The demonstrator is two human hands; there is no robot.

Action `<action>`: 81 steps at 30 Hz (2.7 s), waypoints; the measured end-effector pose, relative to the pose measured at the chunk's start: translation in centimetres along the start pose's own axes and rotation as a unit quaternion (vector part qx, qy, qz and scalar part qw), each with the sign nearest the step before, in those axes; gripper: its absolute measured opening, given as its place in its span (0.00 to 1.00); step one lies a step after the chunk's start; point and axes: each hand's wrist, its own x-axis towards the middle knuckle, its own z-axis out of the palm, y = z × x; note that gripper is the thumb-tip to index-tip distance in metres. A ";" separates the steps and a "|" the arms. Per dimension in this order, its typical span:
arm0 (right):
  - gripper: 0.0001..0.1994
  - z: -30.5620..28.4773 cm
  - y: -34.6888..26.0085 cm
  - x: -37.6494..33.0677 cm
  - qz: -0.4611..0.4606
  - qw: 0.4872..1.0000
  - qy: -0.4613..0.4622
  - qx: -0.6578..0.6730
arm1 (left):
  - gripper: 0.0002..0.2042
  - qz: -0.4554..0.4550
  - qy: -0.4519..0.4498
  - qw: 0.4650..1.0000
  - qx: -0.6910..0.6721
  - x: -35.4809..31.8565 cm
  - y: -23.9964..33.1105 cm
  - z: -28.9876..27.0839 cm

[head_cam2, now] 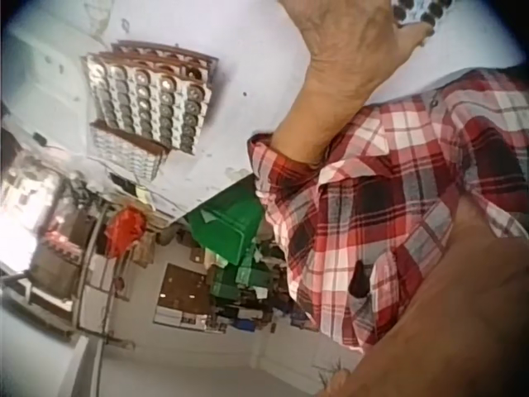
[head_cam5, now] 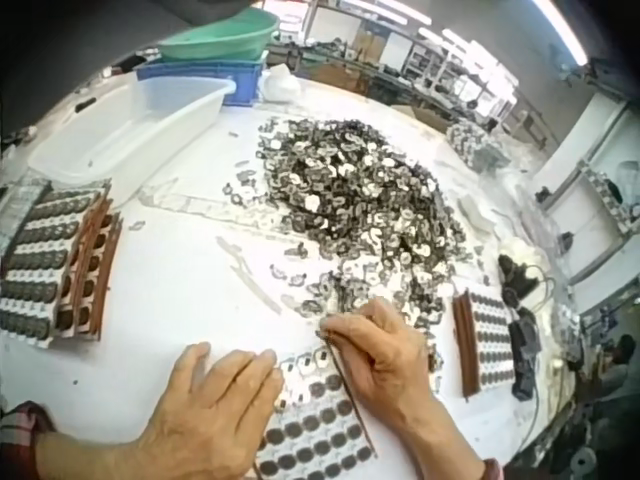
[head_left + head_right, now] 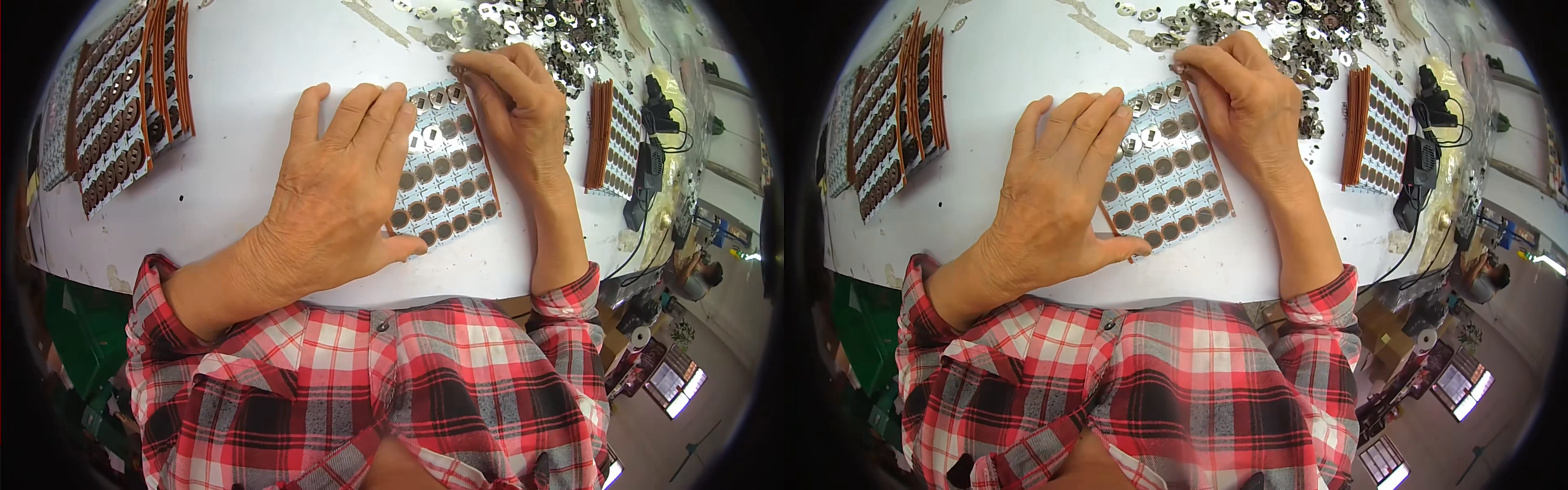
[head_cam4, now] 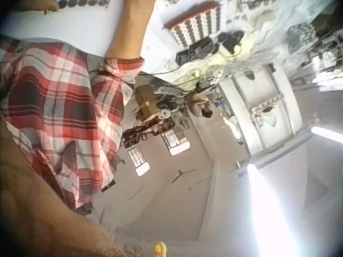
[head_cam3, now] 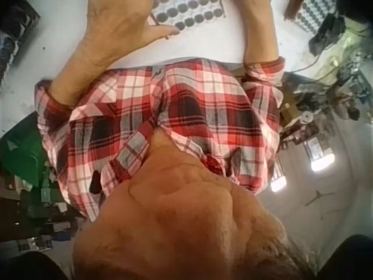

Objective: Placing small metal components into a grid template on a production workbench.

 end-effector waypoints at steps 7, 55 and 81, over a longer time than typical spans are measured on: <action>0.04 -1.0 -1.4 -0.3 0.107 0.982 0.029 0.152 | 0.53 -0.001 0.026 0.999 -0.019 0.0 -0.4 0.1; 0.21 -2.4 -4.5 -2.6 0.114 0.911 -0.201 0.341 | 0.09 -0.050 0.100 0.864 -0.490 0.5 -1.2 1.9; 0.11 -2.7 -4.8 -2.3 0.242 0.818 -0.154 0.498 | 0.02 -0.133 0.040 0.771 -0.622 1.3 -0.3 1.2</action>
